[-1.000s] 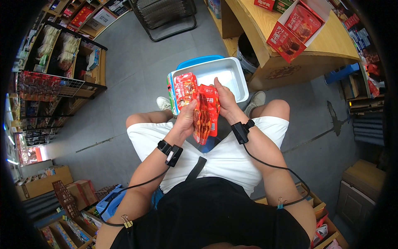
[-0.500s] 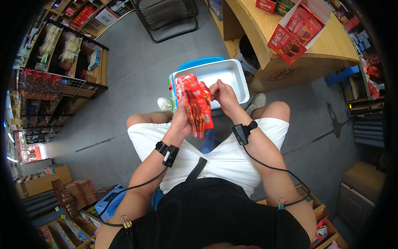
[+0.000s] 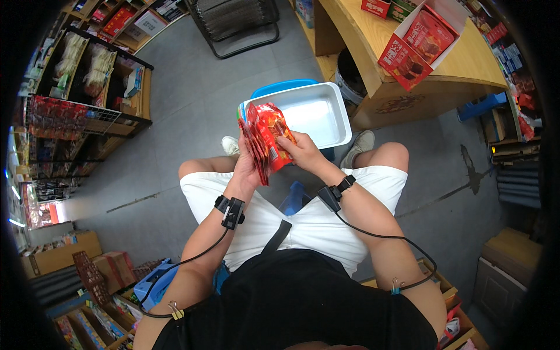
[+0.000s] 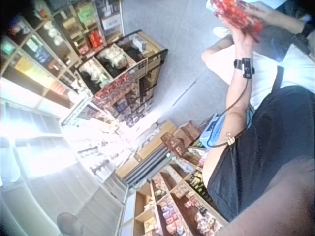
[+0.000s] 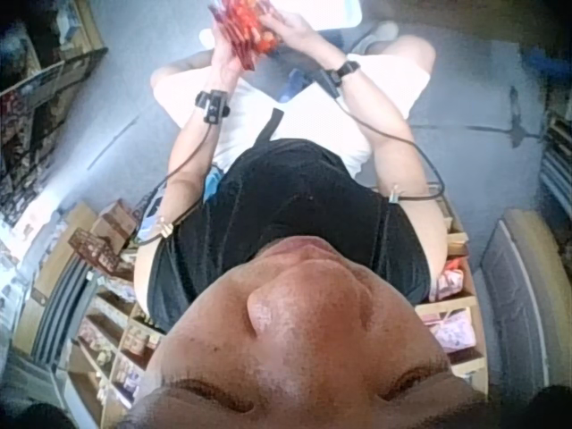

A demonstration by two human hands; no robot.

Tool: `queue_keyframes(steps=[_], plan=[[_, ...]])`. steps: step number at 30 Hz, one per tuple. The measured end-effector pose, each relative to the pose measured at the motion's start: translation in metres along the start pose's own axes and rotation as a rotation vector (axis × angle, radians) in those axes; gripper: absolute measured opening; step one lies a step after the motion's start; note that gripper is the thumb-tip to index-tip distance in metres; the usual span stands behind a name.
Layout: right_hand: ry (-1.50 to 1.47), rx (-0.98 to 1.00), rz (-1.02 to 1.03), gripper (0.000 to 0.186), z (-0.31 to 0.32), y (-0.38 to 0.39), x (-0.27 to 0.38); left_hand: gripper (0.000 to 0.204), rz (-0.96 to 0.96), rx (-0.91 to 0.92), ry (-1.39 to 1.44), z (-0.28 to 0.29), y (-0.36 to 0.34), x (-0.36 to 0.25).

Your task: Sort small red snack packets from a wooden counter into a white plastic bin.

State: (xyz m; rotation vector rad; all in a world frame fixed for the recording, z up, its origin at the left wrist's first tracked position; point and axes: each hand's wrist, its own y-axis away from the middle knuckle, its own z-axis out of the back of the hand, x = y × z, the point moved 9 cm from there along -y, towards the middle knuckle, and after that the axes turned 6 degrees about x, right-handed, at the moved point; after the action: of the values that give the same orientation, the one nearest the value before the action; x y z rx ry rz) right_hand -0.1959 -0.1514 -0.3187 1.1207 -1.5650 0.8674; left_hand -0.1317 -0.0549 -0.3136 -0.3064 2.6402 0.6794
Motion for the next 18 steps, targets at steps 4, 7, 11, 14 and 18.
queue_keyframes(steps=[4, 7, 11, 14, 18], plan=[[-0.055, 0.037, -0.095, 0.031, -0.001, 0.000, -0.005, 0.076, 0.003, -0.004, -0.041, 0.000, 0.003, -0.007], [0.076, -0.071, -0.100, 0.031, 0.018, -0.002, -0.016, 0.065, -0.018, -0.018, -0.138, 0.008, 0.000, -0.008], [0.042, -0.258, 0.003, 0.033, 0.039, -0.005, -0.010, 0.054, -0.053, -0.107, -0.326, 0.015, 0.010, 0.002], [-0.156, -0.269, 0.073, 0.035, 0.030, -0.004, 0.003, 0.055, 0.008, -0.046, -0.331, 0.013, 0.013, 0.016], [-0.442, -0.229, -0.015, 0.036, 0.023, -0.003, -0.005, 0.057, -0.003, -0.122, -0.277, 0.028, 0.010, 0.020]])
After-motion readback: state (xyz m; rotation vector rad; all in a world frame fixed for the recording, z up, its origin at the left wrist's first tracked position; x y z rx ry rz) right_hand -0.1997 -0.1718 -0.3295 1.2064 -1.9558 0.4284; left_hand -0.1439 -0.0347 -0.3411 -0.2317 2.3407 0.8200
